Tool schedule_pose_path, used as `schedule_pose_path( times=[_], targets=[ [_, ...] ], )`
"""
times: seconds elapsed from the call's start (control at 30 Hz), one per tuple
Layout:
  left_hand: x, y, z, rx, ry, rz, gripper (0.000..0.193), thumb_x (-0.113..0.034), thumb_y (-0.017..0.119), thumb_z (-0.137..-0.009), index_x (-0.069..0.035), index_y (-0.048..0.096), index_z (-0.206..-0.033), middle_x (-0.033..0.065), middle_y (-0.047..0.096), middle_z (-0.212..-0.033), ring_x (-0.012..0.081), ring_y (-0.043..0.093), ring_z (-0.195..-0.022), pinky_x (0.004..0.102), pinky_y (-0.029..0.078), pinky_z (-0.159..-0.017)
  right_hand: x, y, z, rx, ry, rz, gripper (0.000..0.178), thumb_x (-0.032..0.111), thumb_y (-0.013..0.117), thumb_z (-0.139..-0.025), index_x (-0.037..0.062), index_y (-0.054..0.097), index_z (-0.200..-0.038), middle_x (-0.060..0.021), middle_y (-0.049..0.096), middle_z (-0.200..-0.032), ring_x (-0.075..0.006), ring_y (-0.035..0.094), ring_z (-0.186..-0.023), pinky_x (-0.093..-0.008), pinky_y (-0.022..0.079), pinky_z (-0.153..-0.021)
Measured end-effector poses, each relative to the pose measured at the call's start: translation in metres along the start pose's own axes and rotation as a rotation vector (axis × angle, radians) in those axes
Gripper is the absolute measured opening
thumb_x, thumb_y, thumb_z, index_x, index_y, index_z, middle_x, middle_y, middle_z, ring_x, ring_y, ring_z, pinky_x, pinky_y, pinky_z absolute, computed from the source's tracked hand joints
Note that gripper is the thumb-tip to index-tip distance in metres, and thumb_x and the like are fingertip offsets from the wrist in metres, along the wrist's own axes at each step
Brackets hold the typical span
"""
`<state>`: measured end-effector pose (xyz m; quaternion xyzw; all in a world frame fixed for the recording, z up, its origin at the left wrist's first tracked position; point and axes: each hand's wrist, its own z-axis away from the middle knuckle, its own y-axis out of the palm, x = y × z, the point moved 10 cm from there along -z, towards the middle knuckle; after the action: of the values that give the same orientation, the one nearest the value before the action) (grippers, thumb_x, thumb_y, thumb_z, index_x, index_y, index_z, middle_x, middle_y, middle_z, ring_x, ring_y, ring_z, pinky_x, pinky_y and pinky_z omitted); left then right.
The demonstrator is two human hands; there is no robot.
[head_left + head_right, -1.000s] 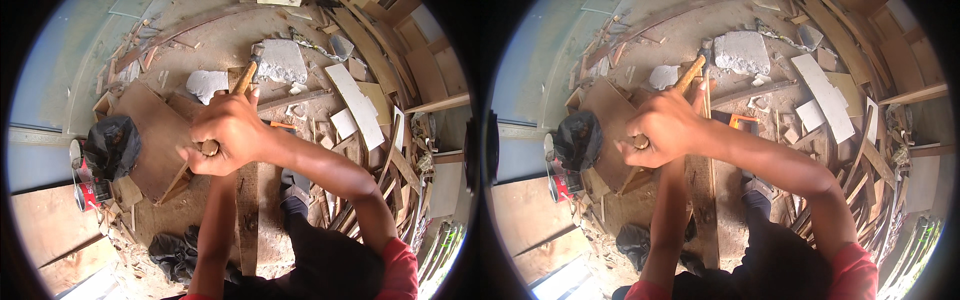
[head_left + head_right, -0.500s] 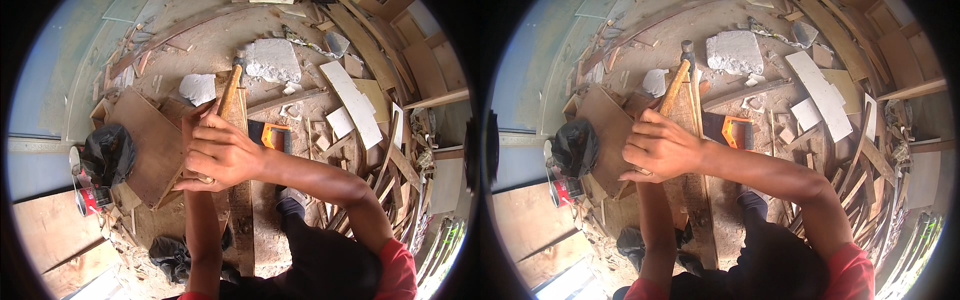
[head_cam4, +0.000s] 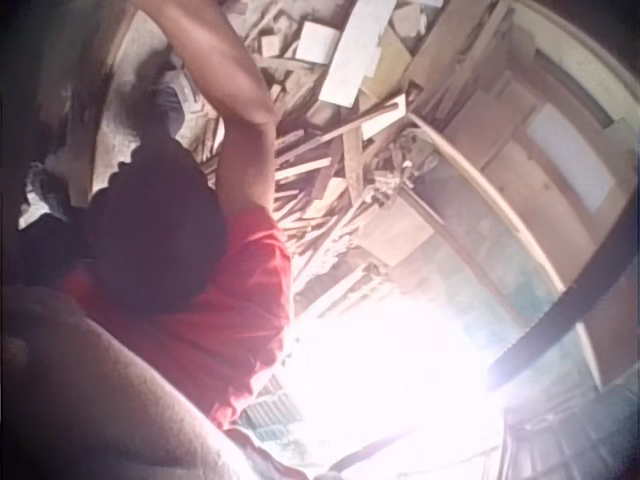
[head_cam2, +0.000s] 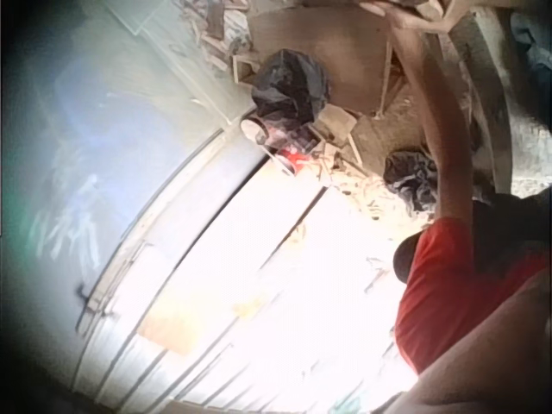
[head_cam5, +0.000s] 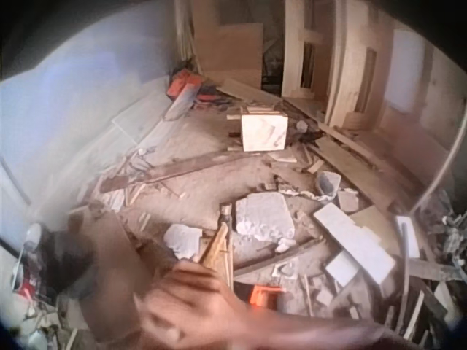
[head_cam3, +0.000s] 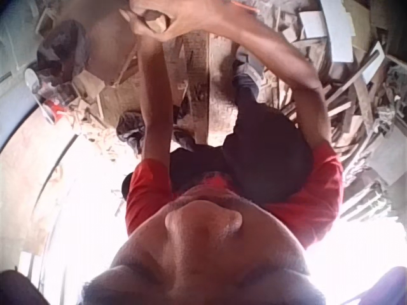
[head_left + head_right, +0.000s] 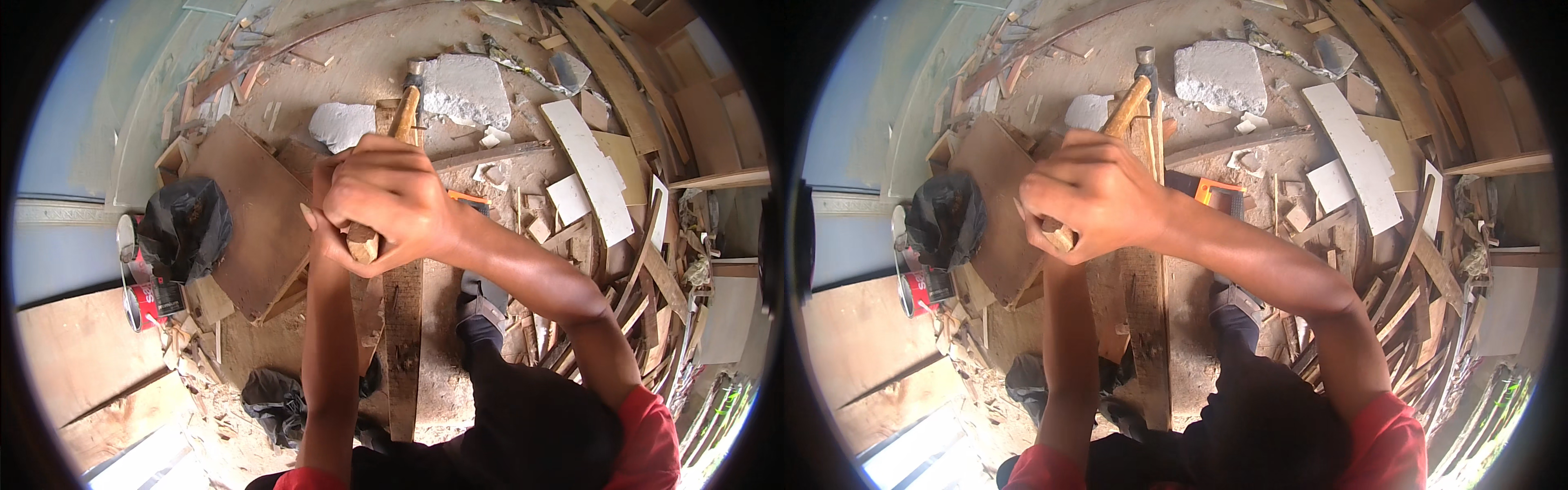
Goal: The person uses a hammer to split a long wooden plank into smaller pieces. They repeatedly strike the wood, reposition it, and separate the split sections while sitting on the floor.
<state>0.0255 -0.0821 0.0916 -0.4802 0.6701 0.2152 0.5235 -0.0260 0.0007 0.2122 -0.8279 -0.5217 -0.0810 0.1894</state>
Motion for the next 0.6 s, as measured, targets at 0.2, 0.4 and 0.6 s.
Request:
schedule_pose_path(
  times=[0.2,0.4,0.6],
  targets=[
    [0.026,0.012,-0.009,0.300,-0.188,0.008,0.030,-0.022,0.058,-0.097,0.005,0.062,-0.108,0.0109,0.065,-0.089,0.0162,0.063,-0.083,0.0333,0.054,-0.074,0.008,-0.007,0.007,-0.021,-0.004,0.071,0.019,0.004,0.073,-0.064,0.0075,0.055,-0.070,-0.0048,0.060,-0.067,-0.0213,0.059,-0.060,-0.0322,0.047,-0.067],
    [0.046,0.019,-0.024,0.429,-0.296,-0.024,0.029,-0.022,0.061,-0.095,0.005,0.064,-0.105,0.0106,0.064,-0.086,0.0162,0.062,-0.077,0.0331,0.054,-0.070,0.013,-0.006,0.000,0.010,-0.010,0.006,0.019,-0.001,0.071,-0.066,0.0070,0.055,-0.068,-0.0051,0.058,-0.064,-0.0213,0.057,-0.057,-0.0328,0.047,-0.067],
    [0.027,0.005,0.004,-0.144,-0.160,-0.021,0.029,-0.022,0.064,-0.094,0.005,0.065,-0.103,0.0104,0.064,-0.083,0.0161,0.061,-0.071,0.0328,0.055,-0.066,0.008,-0.007,0.004,0.012,0.027,0.026,0.020,0.006,0.073,-0.063,0.0065,0.055,-0.071,-0.0050,0.059,-0.069,-0.0226,0.060,-0.064,-0.0358,0.047,-0.074]
  ],
)
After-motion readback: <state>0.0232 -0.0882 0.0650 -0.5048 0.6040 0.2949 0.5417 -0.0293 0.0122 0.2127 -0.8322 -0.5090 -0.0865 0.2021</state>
